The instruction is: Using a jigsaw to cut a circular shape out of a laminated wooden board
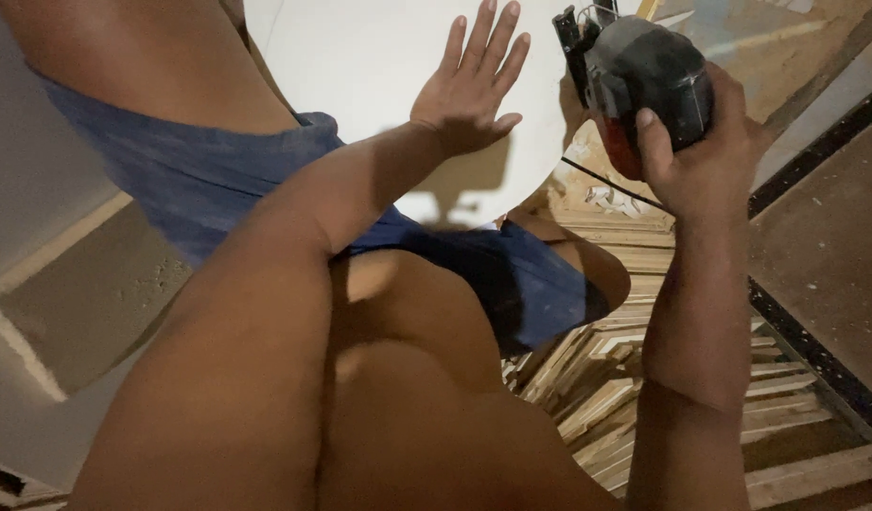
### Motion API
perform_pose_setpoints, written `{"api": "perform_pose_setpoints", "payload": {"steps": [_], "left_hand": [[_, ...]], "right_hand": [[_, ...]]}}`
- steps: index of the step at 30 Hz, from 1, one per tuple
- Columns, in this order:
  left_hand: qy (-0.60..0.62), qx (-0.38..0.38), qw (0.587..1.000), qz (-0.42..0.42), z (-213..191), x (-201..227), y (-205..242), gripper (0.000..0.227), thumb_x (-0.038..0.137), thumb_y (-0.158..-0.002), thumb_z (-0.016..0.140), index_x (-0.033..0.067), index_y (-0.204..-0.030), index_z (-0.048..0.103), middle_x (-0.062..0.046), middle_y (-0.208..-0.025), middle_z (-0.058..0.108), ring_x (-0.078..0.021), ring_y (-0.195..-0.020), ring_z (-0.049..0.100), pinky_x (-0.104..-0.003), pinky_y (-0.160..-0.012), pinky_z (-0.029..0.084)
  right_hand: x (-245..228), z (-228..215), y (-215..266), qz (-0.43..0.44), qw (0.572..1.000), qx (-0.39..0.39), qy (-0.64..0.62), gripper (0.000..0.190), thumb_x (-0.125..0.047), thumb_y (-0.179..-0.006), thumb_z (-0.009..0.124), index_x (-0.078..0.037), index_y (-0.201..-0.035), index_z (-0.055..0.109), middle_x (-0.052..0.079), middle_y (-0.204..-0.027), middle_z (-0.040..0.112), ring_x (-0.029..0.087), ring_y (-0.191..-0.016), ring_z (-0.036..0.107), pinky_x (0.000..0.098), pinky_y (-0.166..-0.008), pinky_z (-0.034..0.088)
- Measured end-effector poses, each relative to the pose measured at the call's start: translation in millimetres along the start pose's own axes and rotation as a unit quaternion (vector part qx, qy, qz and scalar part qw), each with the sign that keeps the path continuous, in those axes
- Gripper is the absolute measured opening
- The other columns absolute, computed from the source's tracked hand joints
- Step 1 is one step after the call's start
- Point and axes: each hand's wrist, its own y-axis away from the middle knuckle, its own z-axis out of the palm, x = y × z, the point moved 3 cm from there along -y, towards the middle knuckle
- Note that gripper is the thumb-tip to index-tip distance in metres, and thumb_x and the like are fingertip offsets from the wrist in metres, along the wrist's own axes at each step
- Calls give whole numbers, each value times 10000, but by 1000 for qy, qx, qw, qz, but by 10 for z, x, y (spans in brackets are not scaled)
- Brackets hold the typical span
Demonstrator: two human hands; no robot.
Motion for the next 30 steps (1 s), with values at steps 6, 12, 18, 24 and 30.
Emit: {"api": "perform_pose_setpoints", "payload": {"steps": [6, 12, 18, 24, 30], "left_hand": [[16, -20, 1000, -2, -40, 10, -4, 1041, 646, -1184, 615, -16, -1914, 279, -327, -1904, 48, -578, -1749, 48, -741, -1425, 61], [-1, -18, 1000, -6, -38, -1, -6, 1051, 667, -1153, 590, 2, -1914, 301, -318, -1909, 41, -560, -1758, 46, -723, -1428, 52], [-4, 23, 1000, -1, 61, -33, 25, 1098, 642, -1108, 704, -28, -1906, 358, -338, -1908, 73, -567, -1755, 67, -724, -1426, 58], [-16, 8, 1000, 2, 70, -38, 14, 1102, 695, -1131, 634, 8, -1922, 293, -312, -1922, 11, -555, -1764, 3, -713, -1428, 19], [-69, 60, 996, 6, 110, -30, 54, 1125, 749, -1106, 686, 20, -1913, 395, -323, -1927, 92, -567, -1757, 66, -709, -1430, 56]], "right_hand": [[2, -25, -102, -16, 1000, -14, 7, 520, -277, -1186, 904, 53, -1544, 719, 291, -1190, 836, 529, -1006, 833, 568, -845, 624], [-2, -39, -196, -5, 999, -29, 26, 527, -319, -1199, 888, -15, -1592, 714, 247, -1220, 828, 510, -1023, 812, 551, -906, 617], [-16, -30, -315, -45, 998, -36, 24, 547, -301, -1201, 895, 8, -1604, 692, 266, -1288, 842, 543, -1075, 825, 577, -894, 623], [-57, -46, -411, -23, 998, -43, 26, 539, -362, -1208, 847, -16, -1598, 705, 282, -1257, 847, 546, -1089, 820, 589, -890, 620], [1, -28, -453, -40, 997, -50, 41, 582, -311, -1168, 910, -12, -1610, 677, 264, -1282, 837, 568, -1082, 795, 611, -938, 605]]}}
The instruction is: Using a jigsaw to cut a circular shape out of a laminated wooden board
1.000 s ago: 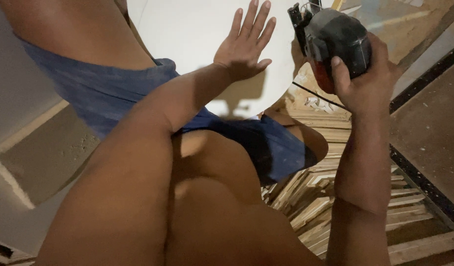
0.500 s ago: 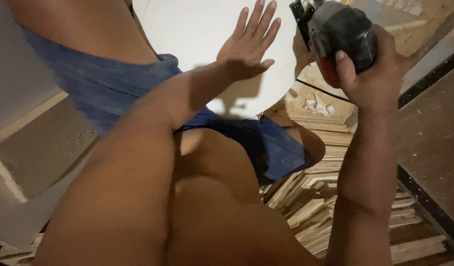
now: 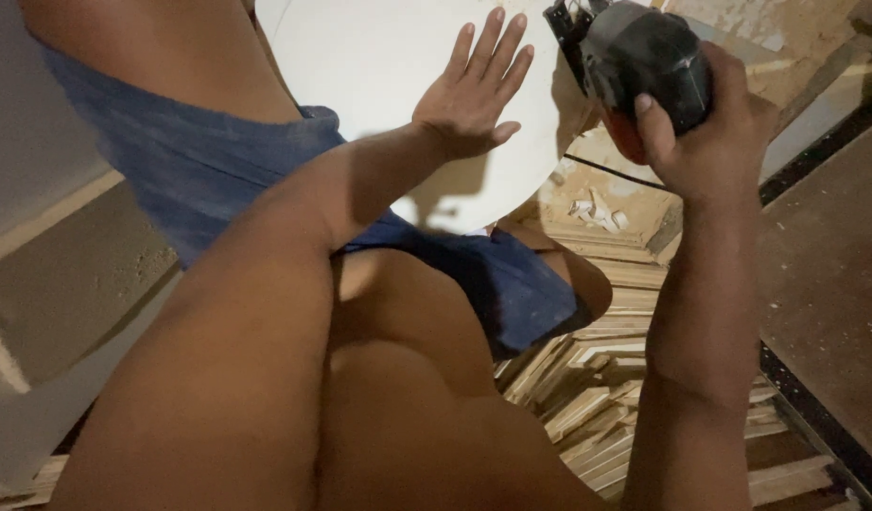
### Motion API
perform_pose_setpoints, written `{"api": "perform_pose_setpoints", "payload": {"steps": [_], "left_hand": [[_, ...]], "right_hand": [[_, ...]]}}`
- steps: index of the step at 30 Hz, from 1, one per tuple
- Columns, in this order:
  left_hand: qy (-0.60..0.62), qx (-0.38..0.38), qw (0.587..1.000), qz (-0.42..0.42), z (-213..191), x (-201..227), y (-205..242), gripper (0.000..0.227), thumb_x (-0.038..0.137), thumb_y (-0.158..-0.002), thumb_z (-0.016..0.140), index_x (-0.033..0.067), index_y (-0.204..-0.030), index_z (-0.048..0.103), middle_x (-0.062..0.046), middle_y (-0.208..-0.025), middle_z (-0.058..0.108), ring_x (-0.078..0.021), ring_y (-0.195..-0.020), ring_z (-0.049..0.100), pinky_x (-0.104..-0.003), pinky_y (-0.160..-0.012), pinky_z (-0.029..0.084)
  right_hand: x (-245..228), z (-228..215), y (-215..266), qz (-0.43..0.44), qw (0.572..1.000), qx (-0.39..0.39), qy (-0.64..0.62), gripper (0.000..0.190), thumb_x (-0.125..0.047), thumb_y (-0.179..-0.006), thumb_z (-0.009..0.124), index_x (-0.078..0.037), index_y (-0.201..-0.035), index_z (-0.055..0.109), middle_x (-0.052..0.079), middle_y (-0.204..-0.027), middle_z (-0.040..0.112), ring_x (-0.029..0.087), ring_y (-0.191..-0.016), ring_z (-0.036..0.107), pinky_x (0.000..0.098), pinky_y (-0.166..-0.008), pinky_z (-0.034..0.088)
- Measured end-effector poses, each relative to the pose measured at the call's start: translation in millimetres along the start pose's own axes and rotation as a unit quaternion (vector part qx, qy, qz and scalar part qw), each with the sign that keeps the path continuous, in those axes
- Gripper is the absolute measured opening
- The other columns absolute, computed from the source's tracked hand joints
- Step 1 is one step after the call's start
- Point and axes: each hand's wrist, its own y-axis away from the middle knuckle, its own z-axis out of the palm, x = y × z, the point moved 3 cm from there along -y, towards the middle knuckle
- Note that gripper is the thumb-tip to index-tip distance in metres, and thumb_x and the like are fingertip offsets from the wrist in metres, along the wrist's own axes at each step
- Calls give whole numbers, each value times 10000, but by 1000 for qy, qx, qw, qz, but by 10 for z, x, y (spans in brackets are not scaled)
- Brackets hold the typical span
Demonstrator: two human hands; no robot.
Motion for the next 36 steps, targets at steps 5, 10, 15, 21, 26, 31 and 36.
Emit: {"api": "perform_pose_setpoints", "payload": {"steps": [5, 10, 15, 21, 26, 31, 36], "left_hand": [[0, -15, 1000, -1, 27, -1, -6, 1134, 773, -1128, 644, 39, -1935, 333, -320, -1927, 39, -562, -1762, 38, -714, -1435, 71], [26, -12, 1000, 1, 9, -10, -22, 1123, 723, -1098, 697, 17, -1911, 377, -326, -1917, 82, -571, -1750, 64, -722, -1421, 84], [11, -28, 1000, -7, 17, -2, -39, 1103, 739, -1108, 647, 43, -1913, 359, -304, -1925, 74, -554, -1753, 48, -706, -1420, 86], [25, -44, 999, 4, -65, -10, -46, 1107, 724, -1114, 651, 3, -1898, 353, -332, -1905, 73, -584, -1739, 49, -740, -1410, 89], [42, -84, 996, -9, -158, -14, -71, 1080, 728, -1149, 605, 23, -1902, 287, -300, -1902, 38, -546, -1745, 17, -712, -1419, 90], [26, -39, 999, -4, -80, -18, -34, 1099, 728, -1131, 690, 11, -1898, 364, -314, -1901, 87, -563, -1741, 66, -721, -1415, 103], [-6, -40, 999, -8, -28, -5, -30, 1113, 770, -1123, 651, 42, -1910, 350, -305, -1913, 72, -558, -1750, 59, -719, -1416, 105]], "right_hand": [[-43, -33, -89, -29, 1000, -2, -12, 557, -248, -1166, 928, 32, -1590, 699, 277, -1263, 840, 511, -1075, 816, 561, -951, 621], [-43, -33, -128, -37, 999, 0, -1, 568, -266, -1156, 933, 6, -1602, 710, 273, -1289, 846, 547, -1080, 817, 590, -914, 615], [-42, -39, -167, -50, 999, 7, -2, 573, -258, -1153, 956, 13, -1598, 719, 295, -1241, 853, 557, -1032, 816, 591, -900, 625], [-128, -73, -228, -56, 998, -9, -29, 513, -204, -1183, 904, 71, -1580, 729, 298, -1267, 849, 515, -1055, 829, 563, -919, 633], [-74, -28, -240, -37, 999, -25, 16, 578, -319, -1203, 920, 6, -1643, 733, 279, -1289, 860, 591, -1020, 797, 622, -888, 612], [-15, 15, -258, -66, 997, -14, 33, 565, -321, -1210, 939, 36, -1606, 753, 263, -1261, 869, 542, -1000, 820, 584, -862, 628], [-5, 16, -295, -58, 998, -22, 4, 558, -311, -1211, 914, 51, -1602, 751, 299, -1277, 874, 548, -1055, 833, 583, -893, 632]]}}
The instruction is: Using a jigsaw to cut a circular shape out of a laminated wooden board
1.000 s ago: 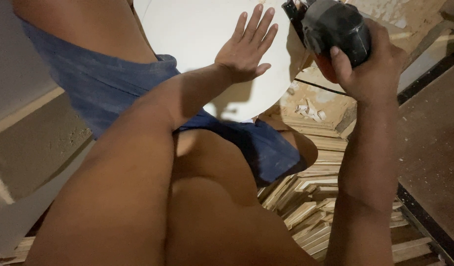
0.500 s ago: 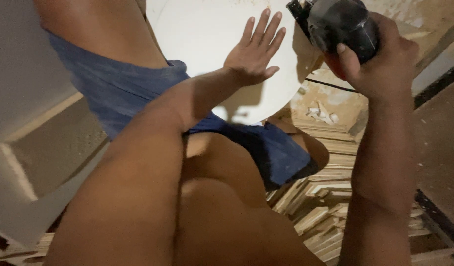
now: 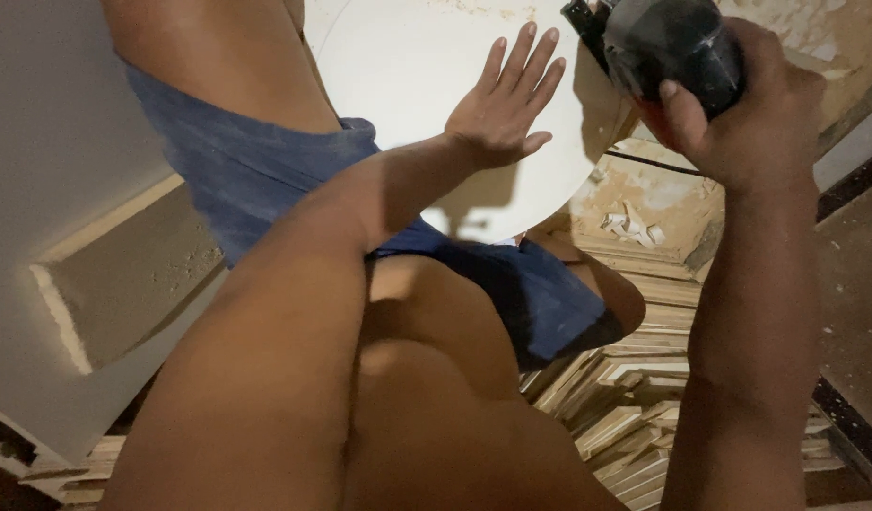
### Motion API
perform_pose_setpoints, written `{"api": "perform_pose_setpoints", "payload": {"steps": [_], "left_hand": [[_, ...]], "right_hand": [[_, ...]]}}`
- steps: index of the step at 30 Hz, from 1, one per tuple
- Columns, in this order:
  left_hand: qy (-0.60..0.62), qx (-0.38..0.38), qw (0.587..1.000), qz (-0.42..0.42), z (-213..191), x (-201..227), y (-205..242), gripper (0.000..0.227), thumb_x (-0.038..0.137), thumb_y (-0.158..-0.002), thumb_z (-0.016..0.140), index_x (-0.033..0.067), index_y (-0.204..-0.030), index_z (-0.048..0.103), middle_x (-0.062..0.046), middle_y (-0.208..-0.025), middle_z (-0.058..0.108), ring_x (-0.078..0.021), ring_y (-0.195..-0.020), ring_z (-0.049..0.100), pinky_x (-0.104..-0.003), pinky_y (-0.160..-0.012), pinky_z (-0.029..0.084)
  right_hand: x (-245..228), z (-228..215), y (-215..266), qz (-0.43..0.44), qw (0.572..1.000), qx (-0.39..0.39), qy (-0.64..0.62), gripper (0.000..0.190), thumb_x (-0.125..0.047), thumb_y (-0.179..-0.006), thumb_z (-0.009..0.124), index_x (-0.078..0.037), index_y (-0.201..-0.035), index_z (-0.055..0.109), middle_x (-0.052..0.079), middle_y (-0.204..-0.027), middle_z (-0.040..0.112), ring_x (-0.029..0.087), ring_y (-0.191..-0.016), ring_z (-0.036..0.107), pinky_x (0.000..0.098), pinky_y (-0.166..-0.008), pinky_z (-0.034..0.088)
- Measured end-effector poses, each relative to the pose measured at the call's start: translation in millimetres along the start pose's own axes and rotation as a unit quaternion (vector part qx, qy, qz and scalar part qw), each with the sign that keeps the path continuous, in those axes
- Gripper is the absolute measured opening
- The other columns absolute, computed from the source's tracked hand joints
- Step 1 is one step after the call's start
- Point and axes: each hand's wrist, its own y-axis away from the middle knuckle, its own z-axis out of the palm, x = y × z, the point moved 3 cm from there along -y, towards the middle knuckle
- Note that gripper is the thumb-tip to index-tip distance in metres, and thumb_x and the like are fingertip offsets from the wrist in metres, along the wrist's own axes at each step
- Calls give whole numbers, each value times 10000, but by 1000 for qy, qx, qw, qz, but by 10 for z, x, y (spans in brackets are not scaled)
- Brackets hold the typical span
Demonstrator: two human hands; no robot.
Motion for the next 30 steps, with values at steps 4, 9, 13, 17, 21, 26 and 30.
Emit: {"api": "perform_pose_setpoints", "payload": {"steps": [4, 9, 13, 17, 21, 26, 30], "left_hand": [[-9, 25, 1000, 6, -10, -2, 16, 1131, 774, -1113, 689, 26, -1905, 383, -320, -1912, 107, -574, -1749, 98, -723, -1419, 84], [-25, 20, 999, 4, -16, 5, 1, 1123, 800, -1124, 637, 37, -1908, 379, -319, -1916, 115, -578, -1751, 107, -723, -1417, 86], [-19, 26, 999, 13, -61, -11, 11, 1085, 763, -1151, 654, 10, -1892, 401, -334, -1902, 125, -583, -1739, 112, -732, -1406, 116], [-14, 20, 1000, 9, -88, -8, 12, 1103, 768, -1141, 674, 12, -1893, 392, -325, -1903, 103, -578, -1741, 90, -730, -1410, 122], [16, 8, 1000, 5, -125, -4, -1, 1105, 730, -1127, 719, 2, -1889, 388, -318, -1900, 112, -571, -1739, 89, -729, -1411, 106], [14, 0, 1000, 7, -130, -15, -4, 1086, 743, -1154, 705, 11, -1893, 393, -308, -1901, 89, -562, -1745, 80, -719, -1417, 107], [35, -36, 999, 3, -198, -26, -10, 1045, 735, -1226, 617, 18, -1920, 305, -289, -1897, 12, -550, -1745, 14, -716, -1435, 95]], "right_hand": [[-7, 8, -28, -13, 1000, 2, 19, 590, -288, -1187, 940, 45, -1642, 767, 283, -1311, 877, 546, -1072, 829, 581, -926, 637], [31, 19, -55, -28, 1000, 6, 5, 598, -262, -1185, 969, 67, -1645, 773, 277, -1281, 882, 503, -1050, 842, 552, -895, 639], [91, 53, -63, -39, 998, 9, 47, 602, -355, -1217, 969, 30, -1639, 780, 234, -1278, 883, 483, -1036, 843, 543, -909, 633], [89, 68, -110, -44, 997, 7, 56, 624, -359, -1172, 938, 37, -1634, 801, 259, -1312, 901, 509, -1069, 849, 563, -924, 629], [64, 50, -104, -58, 997, 8, 54, 597, -321, -1195, 979, 59, -1628, 818, 236, -1348, 905, 464, -1109, 869, 546, -936, 644], [2, 14, -106, 33, 991, -24, 124, 598, -523, -1284, 986, -84, -1679, 894, 204, -1066, 897, 436, -893, 868, 524, -690, 664], [-21, 13, -162, -21, 999, -14, 38, 584, -292, -1250, 946, 22, -1725, 817, 260, -1257, 900, 469, -1036, 862, 524, -833, 650]]}}
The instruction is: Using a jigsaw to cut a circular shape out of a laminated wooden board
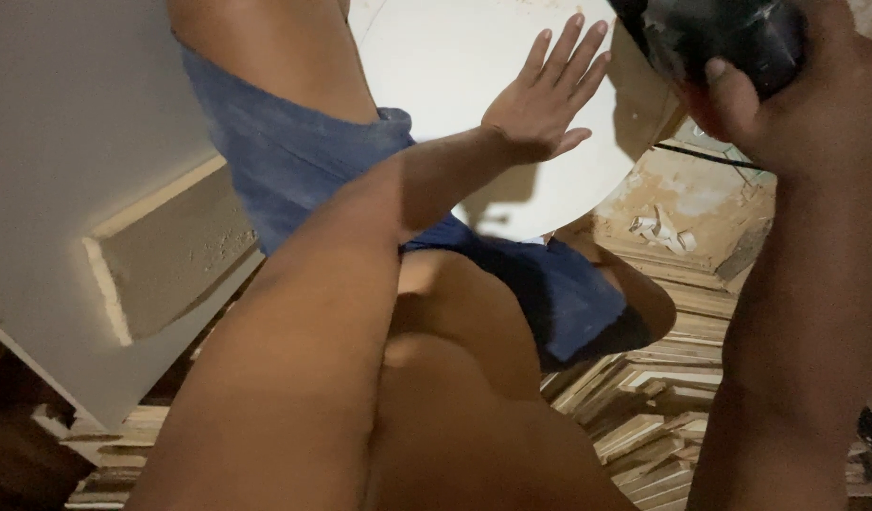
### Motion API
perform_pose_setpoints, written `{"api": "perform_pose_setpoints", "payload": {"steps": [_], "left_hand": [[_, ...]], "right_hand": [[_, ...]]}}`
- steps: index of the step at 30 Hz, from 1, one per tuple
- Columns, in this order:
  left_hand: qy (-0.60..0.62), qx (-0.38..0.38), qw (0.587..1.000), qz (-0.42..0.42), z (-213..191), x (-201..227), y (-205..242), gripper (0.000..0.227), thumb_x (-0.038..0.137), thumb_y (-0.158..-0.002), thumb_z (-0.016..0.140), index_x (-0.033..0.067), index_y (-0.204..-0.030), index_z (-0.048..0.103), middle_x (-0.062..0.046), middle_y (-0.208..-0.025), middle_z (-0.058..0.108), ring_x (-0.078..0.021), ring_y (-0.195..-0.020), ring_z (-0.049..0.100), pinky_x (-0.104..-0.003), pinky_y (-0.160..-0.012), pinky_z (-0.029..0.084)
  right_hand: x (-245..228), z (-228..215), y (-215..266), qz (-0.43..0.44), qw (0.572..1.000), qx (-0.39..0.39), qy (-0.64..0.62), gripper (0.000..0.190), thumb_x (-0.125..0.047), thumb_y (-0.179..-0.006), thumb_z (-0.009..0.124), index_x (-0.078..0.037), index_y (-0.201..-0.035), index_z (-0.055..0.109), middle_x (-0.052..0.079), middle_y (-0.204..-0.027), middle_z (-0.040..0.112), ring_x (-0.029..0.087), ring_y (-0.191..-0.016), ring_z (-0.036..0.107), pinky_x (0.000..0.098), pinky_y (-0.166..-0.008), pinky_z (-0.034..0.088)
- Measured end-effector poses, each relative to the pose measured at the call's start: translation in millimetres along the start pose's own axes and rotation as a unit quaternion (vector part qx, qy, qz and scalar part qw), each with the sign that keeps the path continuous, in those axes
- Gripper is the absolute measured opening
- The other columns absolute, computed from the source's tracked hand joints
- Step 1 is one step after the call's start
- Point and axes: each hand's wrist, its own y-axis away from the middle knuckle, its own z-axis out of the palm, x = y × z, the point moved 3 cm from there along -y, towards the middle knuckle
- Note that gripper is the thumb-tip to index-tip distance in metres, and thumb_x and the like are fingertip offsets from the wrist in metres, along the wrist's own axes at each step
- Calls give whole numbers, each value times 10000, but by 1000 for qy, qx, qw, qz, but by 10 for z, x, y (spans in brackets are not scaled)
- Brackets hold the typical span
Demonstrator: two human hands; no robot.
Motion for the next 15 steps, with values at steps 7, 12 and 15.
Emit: {"api": "perform_pose_setpoints", "payload": {"steps": [7, 12, 15], "left_hand": [[-28, 42, 999, 10, 132, 8, -32, 1060, 747, -1178, 643, -4, -1888, 406, -323, -1892, 63, -582, -1732, 48, -743, -1409, 117], [9, -23, 1000, 3, 34, -9, -28, 1060, 718, -1208, 562, -10, -1917, 259, -305, -1897, 5, -553, -1745, -8, -738, -1422, 66], [-19, 27, 999, 7, 133, 8, -50, 1077, 725, -1170, 630, -9, -1906, 349, -306, -1911, 69, -565, -1746, 38, -744, -1409, 70]], "right_hand": [[-65, 58, -150, -28, 982, -1, -184, 536, 33, -1234, 847, 215, -1694, 640, 431, -1476, 704, 541, -1262, 709, 589, -1022, 570], [79, 160, -94, -16, 975, -13, -219, 540, 95, -1249, 815, 201, -1700, 538, 435, -1450, 597, 553, -1257, 615, 606, -1050, 522], [121, 157, -93, -22, 978, -14, -208, 551, 91, -1258, 842, 202, -1712, 551, 439, -1466, 624, 559, -1255, 641, 613, -1028, 533]]}}
